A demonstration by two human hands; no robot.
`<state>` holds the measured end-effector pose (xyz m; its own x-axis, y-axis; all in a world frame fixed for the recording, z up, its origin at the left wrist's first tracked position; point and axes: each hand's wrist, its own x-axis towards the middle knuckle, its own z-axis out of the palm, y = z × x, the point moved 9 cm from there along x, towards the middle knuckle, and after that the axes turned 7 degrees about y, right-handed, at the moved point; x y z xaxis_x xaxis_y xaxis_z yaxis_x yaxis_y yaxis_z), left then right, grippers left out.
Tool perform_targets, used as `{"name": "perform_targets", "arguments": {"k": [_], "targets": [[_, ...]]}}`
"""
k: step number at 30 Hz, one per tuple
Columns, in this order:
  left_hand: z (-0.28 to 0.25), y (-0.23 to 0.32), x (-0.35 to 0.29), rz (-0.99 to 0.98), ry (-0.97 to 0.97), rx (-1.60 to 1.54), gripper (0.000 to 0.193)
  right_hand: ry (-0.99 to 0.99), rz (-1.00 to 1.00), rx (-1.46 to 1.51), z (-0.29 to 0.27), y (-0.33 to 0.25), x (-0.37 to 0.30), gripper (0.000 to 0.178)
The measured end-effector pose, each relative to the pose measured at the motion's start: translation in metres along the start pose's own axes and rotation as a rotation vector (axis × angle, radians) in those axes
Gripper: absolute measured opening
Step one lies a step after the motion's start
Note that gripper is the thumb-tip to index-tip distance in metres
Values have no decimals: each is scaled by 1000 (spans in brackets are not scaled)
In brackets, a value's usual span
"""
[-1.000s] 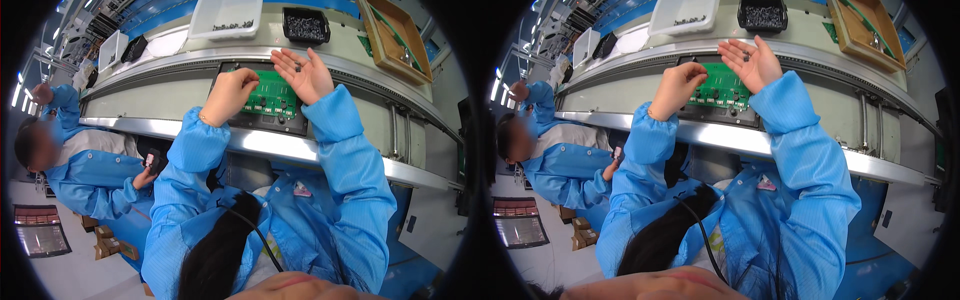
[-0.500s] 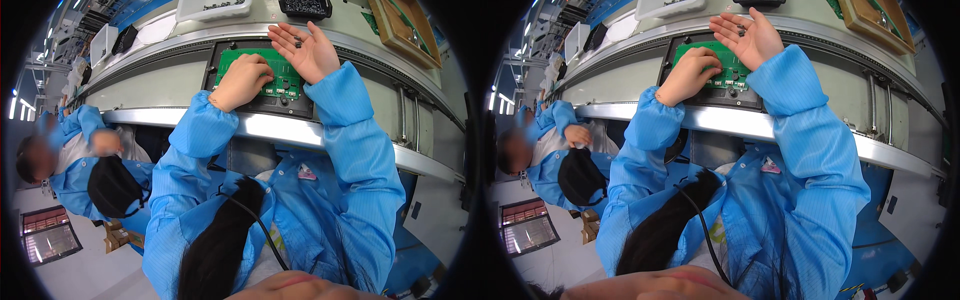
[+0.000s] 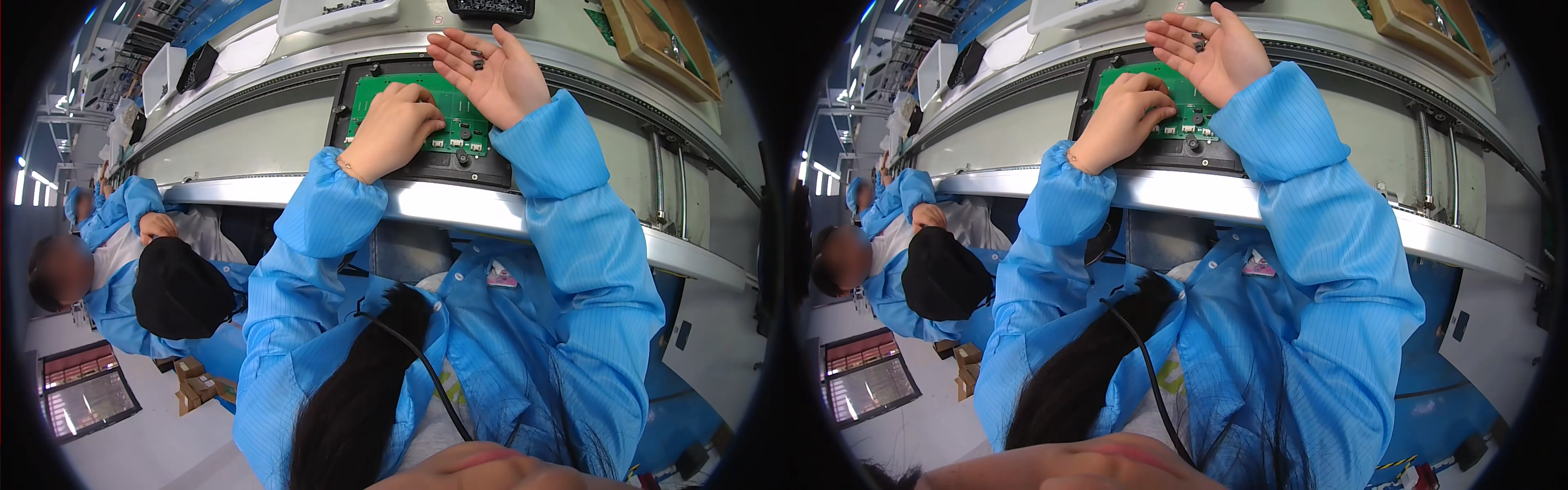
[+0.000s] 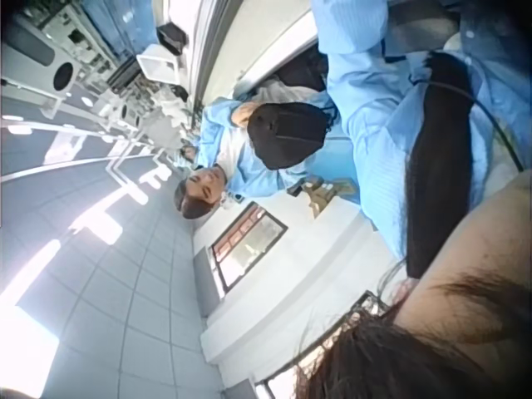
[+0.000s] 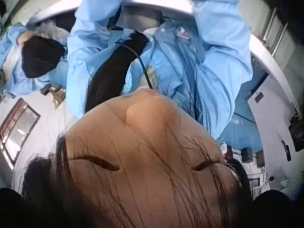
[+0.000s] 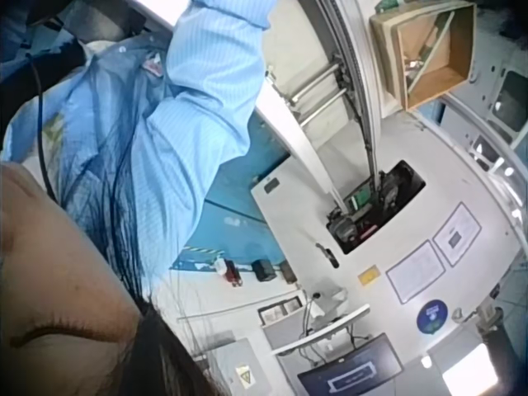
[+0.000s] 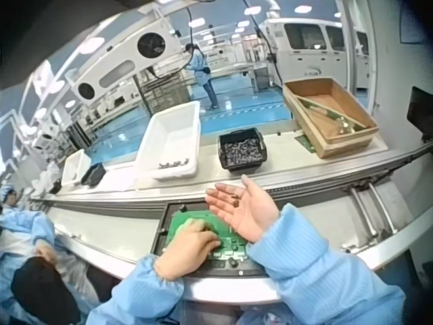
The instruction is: Assembling electronic components onto green printed circuit boards at a manual assembly station.
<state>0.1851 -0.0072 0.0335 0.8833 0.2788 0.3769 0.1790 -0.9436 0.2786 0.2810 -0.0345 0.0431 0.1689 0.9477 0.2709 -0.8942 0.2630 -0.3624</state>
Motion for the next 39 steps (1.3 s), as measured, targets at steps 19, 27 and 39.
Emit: {"name": "perform_targets", "arguments": {"k": [19,27,39], "targets": [[-3,20,3,100,120,181,8,8,-15,-38,2,-2,-2,52],[-4,32,3,171,168,259,7,27,-8,-45,3,-2,-3,52],[-2,44,6,297,191,285,9,489,-6,-246,-14,-3,-2,51]]}}
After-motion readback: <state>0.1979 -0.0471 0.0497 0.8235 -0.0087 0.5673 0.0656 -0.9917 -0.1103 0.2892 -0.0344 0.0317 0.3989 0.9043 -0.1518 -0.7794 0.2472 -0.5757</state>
